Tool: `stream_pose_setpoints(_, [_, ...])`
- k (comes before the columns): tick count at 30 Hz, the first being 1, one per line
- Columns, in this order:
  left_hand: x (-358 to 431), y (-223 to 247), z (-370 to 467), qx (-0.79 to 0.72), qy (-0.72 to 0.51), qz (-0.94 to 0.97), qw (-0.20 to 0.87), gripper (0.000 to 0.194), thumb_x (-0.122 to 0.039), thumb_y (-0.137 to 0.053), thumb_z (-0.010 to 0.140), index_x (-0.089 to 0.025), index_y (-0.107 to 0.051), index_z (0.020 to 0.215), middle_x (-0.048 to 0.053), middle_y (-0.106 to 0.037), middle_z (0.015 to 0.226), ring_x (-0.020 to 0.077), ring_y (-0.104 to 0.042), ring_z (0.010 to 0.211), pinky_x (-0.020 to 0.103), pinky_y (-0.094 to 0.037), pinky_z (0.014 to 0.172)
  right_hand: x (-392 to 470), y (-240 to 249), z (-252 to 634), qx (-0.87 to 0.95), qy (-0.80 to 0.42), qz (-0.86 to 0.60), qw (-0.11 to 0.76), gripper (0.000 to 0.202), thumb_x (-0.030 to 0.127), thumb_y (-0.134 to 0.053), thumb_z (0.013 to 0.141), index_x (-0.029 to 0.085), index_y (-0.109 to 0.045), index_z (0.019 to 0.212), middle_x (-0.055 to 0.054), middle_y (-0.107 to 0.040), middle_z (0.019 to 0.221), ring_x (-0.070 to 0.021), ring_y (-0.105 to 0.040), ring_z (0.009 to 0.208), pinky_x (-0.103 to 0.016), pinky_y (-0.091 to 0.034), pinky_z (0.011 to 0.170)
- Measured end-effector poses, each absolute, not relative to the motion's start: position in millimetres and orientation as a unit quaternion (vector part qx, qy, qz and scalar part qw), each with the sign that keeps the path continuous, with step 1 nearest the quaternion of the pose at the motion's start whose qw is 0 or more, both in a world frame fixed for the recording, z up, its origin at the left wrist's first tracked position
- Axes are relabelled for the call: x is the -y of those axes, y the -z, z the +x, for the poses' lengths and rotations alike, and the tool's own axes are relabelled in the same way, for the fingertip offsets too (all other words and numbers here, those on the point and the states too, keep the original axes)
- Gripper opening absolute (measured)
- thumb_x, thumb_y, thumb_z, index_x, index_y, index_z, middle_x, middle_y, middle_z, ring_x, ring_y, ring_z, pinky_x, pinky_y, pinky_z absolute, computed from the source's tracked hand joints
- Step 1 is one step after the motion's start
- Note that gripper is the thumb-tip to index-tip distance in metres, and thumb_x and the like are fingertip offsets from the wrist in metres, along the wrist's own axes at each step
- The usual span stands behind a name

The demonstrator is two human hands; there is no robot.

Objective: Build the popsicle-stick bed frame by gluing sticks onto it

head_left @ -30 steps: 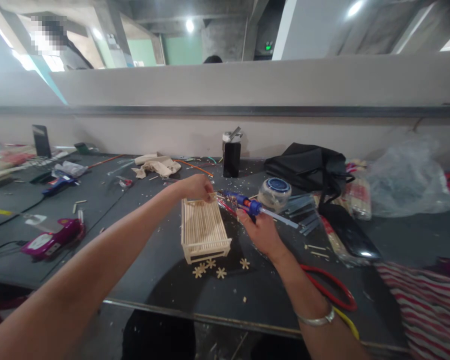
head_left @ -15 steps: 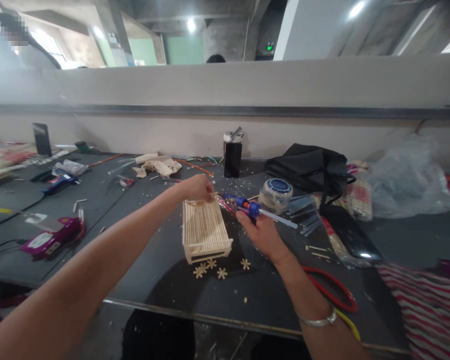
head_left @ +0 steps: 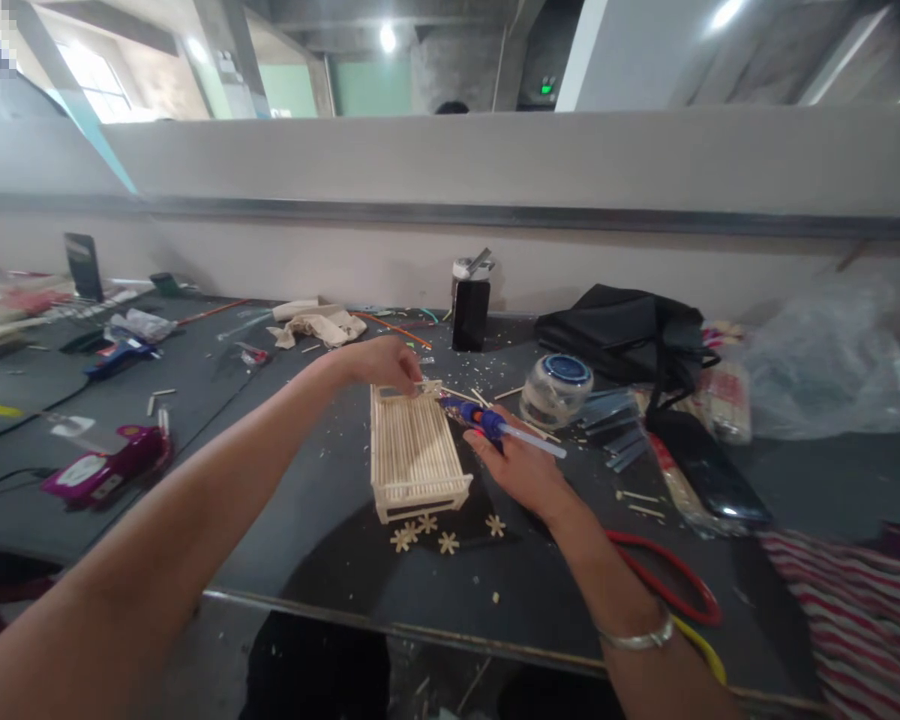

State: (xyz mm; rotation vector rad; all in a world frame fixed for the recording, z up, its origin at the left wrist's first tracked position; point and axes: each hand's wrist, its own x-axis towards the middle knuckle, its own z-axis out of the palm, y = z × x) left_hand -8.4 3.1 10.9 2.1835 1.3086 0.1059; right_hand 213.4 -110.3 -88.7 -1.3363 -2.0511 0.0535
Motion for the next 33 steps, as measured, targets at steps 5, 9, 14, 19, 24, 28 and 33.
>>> stream_pose_setpoints(5, [-5,-7,-22,-0.485,-0.066,0.803,0.34,0.031,-0.037,-0.07,0.06,-0.019,-0.075,0.085,0.003,-0.071,0.081,0.0175,-0.057,0.075,0.027,-0.039,0.069,112,86,211,0.785,-0.023,-0.516,0.342,0.026,0.043,-0.044,0.092,0.019,-0.056,0.091,-0.007,-0.063,0.084,-0.0228,-0.061,0.08,-0.034,-0.048,0.072])
stream_pose_setpoints(9, [-1,-1,-35,-0.444,-0.123,0.779,0.426,0.038,-0.048,-0.066,0.07,-0.018,-0.073,0.093,0.005,-0.07,0.085,0.017,-0.059,0.078,0.028,-0.041,0.071,112,88,210,0.786,-0.024,-0.515,0.34,0.024,0.043,-0.044,0.091,0.021,-0.055,0.091,-0.006,-0.063,0.083,-0.0224,-0.06,0.079,-0.034,-0.047,0.07])
stream_pose_setpoints(14, [7,21,-44,-0.401,-0.217,0.679,0.575,0.049,-0.057,-0.056,0.078,-0.014,-0.07,0.097,0.011,-0.07,0.1,0.0193,-0.063,0.092,0.032,-0.044,0.084,112,89,209,0.785,-0.026,-0.51,0.351,0.024,0.043,-0.047,0.09,0.02,-0.053,0.094,-0.006,-0.062,0.086,-0.0218,-0.06,0.08,-0.032,-0.046,0.071])
stream_pose_setpoints(19, [11,52,-40,-0.364,-0.286,0.546,0.698,0.069,-0.072,-0.045,0.077,-0.013,-0.068,0.103,0.016,-0.066,0.114,0.0248,-0.062,0.104,0.037,-0.045,0.091,113,87,206,0.789,-0.028,-0.51,0.341,0.022,0.042,-0.048,0.09,0.021,-0.053,0.092,-0.005,-0.062,0.084,-0.0213,-0.06,0.079,-0.031,-0.045,0.068])
stream_pose_setpoints(24, [15,65,-34,-0.326,-0.309,0.489,0.748,0.076,-0.076,-0.041,0.075,-0.011,-0.069,0.104,0.017,-0.067,0.113,0.0259,-0.062,0.104,0.038,-0.044,0.092,112,89,205,0.787,-0.02,-0.51,0.347,0.022,0.042,-0.048,0.09,0.021,-0.053,0.091,-0.005,-0.061,0.083,-0.0208,-0.06,0.078,-0.031,-0.045,0.069])
stream_pose_setpoints(28, [18,66,-32,-0.32,-0.319,0.475,0.756,0.08,-0.078,-0.039,0.073,-0.01,-0.068,0.103,0.019,-0.066,0.114,0.027,-0.062,0.103,0.038,-0.045,0.091,112,88,203,0.787,-0.024,-0.511,0.343,0.021,0.042,-0.048,0.09,0.022,-0.053,0.09,-0.004,-0.061,0.08,-0.0208,-0.059,0.076,-0.031,-0.046,0.067])
stream_pose_setpoints(33, [20,66,-30,-0.335,-0.315,0.467,0.756,0.083,-0.081,-0.039,0.071,-0.01,-0.068,0.102,0.019,-0.065,0.116,0.0281,-0.061,0.104,0.037,-0.046,0.09,113,86,200,0.792,-0.023,-0.51,0.336,0.02,0.041,-0.047,0.09,0.022,-0.053,0.09,-0.005,-0.062,0.081,-0.0212,-0.06,0.075,-0.031,-0.045,0.065])
